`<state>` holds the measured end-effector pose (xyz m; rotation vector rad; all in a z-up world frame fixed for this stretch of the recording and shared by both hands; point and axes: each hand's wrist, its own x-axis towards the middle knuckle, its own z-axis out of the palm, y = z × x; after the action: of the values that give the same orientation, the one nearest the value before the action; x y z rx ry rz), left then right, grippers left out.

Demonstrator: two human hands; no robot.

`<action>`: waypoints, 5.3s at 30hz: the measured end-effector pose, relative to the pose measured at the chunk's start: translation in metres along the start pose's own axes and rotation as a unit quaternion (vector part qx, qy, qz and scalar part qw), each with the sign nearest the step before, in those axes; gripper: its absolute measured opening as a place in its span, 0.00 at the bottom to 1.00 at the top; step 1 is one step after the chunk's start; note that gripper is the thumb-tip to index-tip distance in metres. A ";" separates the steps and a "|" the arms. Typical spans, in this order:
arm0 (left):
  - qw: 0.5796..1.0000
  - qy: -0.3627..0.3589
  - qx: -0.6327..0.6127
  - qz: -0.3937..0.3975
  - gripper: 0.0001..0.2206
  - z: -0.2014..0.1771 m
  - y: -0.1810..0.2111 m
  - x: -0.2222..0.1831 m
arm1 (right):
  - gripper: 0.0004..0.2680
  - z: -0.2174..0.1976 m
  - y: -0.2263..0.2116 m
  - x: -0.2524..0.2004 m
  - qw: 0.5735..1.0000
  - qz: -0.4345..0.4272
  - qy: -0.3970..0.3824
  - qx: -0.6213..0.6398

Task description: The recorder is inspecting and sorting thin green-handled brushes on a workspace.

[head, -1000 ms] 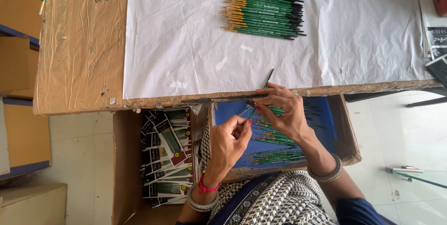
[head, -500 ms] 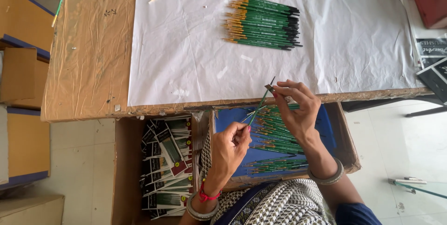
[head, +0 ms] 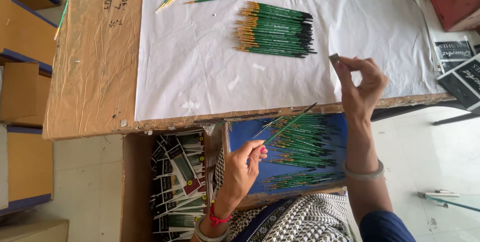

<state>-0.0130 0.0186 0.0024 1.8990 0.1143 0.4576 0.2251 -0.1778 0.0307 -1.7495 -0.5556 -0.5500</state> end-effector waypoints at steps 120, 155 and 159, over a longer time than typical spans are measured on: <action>0.920 -0.122 0.356 0.107 0.04 -0.034 0.000 0.208 | 0.04 -0.018 0.035 -0.018 0.961 0.218 0.003 0.168; 0.958 -0.047 -0.178 -0.218 0.09 0.004 0.002 0.024 | 0.08 0.049 -0.043 -0.058 0.928 -0.056 -0.360 0.075; 0.954 -0.050 -0.195 -0.222 0.09 0.003 0.003 0.025 | 0.07 0.050 -0.037 -0.061 0.936 -0.036 -0.339 0.082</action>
<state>0.0103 0.0224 0.0106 1.4466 0.3496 0.0665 0.1587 -0.1263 0.0093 -1.7407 -1.1156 0.0778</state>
